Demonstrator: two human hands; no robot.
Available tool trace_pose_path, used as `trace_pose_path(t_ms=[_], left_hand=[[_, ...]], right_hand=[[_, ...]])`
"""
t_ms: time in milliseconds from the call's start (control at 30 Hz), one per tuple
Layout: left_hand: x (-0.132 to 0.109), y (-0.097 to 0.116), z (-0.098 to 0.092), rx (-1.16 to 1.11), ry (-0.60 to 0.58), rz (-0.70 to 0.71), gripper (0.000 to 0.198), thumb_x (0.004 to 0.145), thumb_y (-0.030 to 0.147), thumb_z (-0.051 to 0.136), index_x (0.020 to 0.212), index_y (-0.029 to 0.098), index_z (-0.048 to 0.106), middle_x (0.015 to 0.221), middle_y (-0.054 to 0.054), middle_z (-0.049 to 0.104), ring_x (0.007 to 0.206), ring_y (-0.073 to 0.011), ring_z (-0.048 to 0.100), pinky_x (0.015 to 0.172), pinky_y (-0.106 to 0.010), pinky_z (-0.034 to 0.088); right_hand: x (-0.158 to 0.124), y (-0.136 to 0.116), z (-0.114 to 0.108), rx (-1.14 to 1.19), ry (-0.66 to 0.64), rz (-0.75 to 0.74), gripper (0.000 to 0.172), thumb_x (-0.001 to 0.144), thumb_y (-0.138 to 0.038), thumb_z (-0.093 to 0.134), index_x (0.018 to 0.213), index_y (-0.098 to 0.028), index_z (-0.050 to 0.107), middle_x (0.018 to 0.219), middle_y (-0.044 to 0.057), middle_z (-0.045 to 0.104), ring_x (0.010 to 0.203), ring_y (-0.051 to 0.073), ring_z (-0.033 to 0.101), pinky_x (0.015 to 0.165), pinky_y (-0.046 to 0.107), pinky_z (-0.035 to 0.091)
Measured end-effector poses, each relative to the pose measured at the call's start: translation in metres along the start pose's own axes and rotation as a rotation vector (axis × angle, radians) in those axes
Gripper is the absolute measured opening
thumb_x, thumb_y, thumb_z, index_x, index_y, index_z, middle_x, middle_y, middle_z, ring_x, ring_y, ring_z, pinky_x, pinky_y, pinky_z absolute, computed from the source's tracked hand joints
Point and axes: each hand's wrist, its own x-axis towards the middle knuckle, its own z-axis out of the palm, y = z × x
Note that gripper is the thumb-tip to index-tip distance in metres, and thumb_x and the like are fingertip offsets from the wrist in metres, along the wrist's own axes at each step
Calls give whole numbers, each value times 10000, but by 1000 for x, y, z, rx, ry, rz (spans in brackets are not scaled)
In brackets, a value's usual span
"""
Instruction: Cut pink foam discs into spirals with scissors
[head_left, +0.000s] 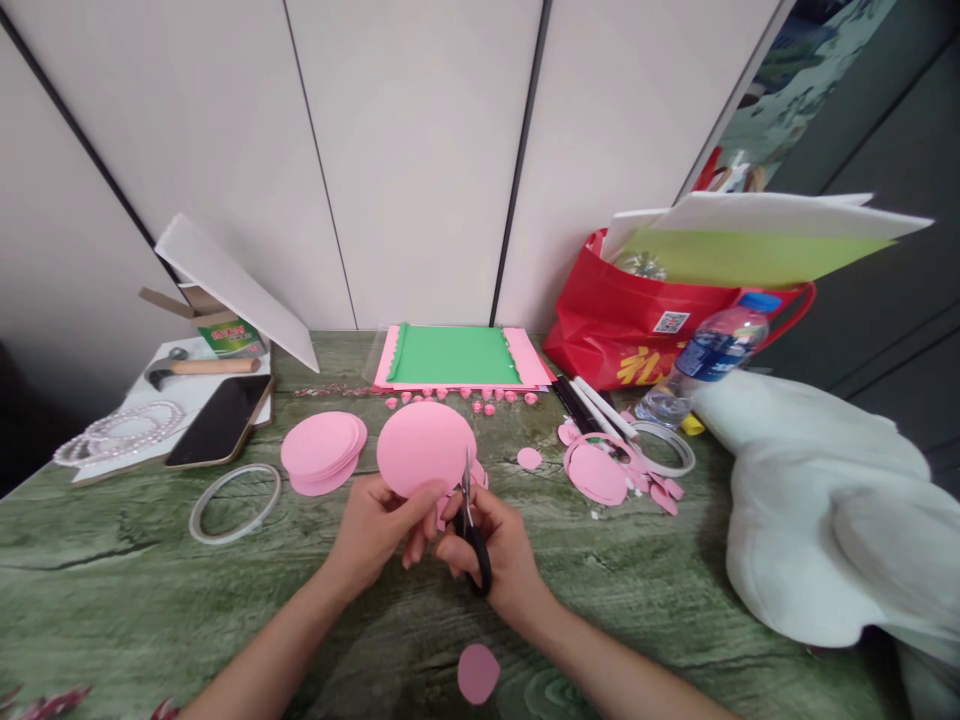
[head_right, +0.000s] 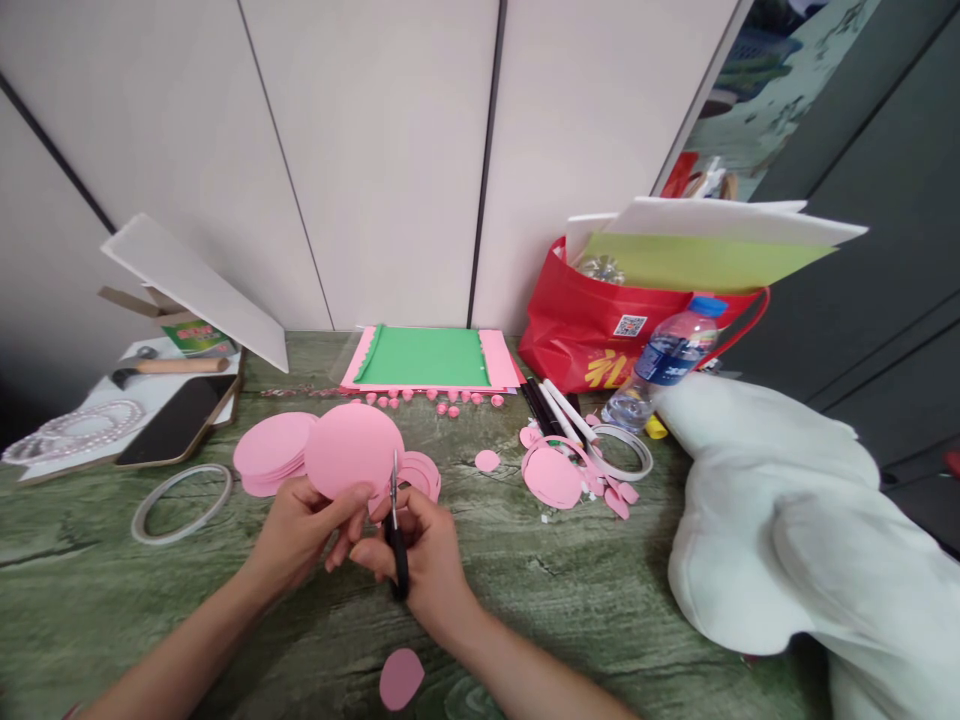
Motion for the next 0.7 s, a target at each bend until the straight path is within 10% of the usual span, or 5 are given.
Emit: trace_pose_path(t_ms=[700], left_hand=[[0, 3, -3, 107, -12, 3, 310, 716, 358, 632, 516, 125, 584, 359, 31, 507, 253, -38, 379, 258, -135, 261]], right_hand=[[2, -7, -5, -32, 27, -23, 426, 599, -467, 756, 794, -184, 505, 586, -56, 464, 535, 101, 376, 513, 233, 280]])
